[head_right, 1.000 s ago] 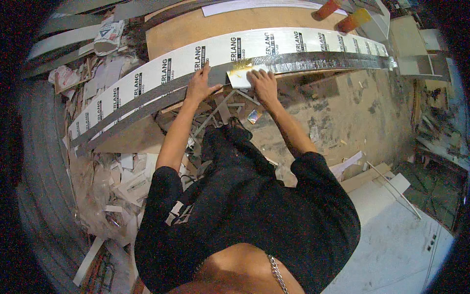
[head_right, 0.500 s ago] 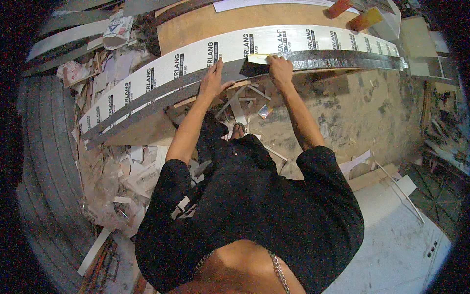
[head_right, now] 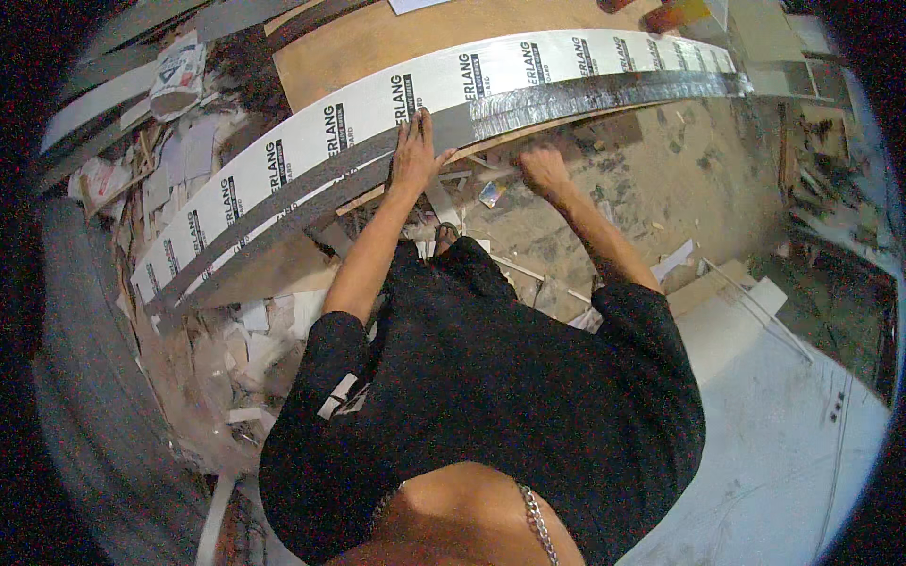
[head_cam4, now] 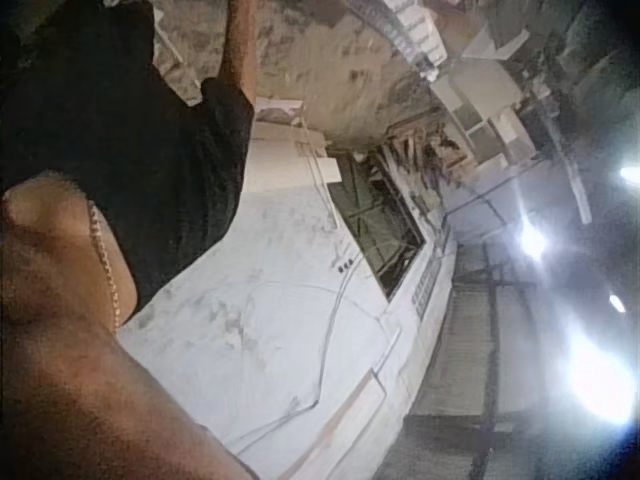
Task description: The person applies adhesive from a bottle onto a white rectangular spreader and then wipes the adhesive along the edge of a curved wooden board.
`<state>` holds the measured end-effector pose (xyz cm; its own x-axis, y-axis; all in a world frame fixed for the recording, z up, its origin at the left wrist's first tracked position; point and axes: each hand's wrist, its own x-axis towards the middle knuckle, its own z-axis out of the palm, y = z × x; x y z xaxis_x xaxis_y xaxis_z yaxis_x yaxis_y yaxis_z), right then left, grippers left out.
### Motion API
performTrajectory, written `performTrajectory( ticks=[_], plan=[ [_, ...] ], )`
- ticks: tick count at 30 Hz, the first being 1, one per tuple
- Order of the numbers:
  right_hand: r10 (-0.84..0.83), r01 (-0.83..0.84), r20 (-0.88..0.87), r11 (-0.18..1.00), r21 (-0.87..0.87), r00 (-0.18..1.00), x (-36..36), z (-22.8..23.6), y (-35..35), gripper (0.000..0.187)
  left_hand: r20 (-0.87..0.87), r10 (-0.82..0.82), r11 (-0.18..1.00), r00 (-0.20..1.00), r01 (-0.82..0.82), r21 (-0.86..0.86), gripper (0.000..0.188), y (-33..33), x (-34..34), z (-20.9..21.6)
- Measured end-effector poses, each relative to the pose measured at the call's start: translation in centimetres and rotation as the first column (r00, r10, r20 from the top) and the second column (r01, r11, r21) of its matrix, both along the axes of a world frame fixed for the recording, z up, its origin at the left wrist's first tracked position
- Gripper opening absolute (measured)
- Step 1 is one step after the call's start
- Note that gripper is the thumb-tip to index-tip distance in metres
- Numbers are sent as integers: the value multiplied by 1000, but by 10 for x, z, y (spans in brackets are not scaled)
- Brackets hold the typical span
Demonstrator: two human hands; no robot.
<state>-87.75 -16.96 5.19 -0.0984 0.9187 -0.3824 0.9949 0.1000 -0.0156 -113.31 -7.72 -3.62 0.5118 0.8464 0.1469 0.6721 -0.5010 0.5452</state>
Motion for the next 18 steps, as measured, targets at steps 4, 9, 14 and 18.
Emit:
performTrajectory(
  ticks=[4,9,14,18],
  plan=[
    [-388,408,-154,905,122,909,-17,7,-52,44,-12,17,995,1000,-18,-99,100,18,0,19],
    [-490,608,-447,777,165,748,-25,24,-63,46,136,77,989,988,-58,-138,86,35,-16,11],
    [-421,717,-694,669,196,583,-16,-11,-99,44,120,48,998,992,-51,24,75,40,-9,10],
    [-472,692,-622,704,161,625,0,-22,-111,47,94,71,997,993,-73,22,69,39,-2,14]
  ],
)
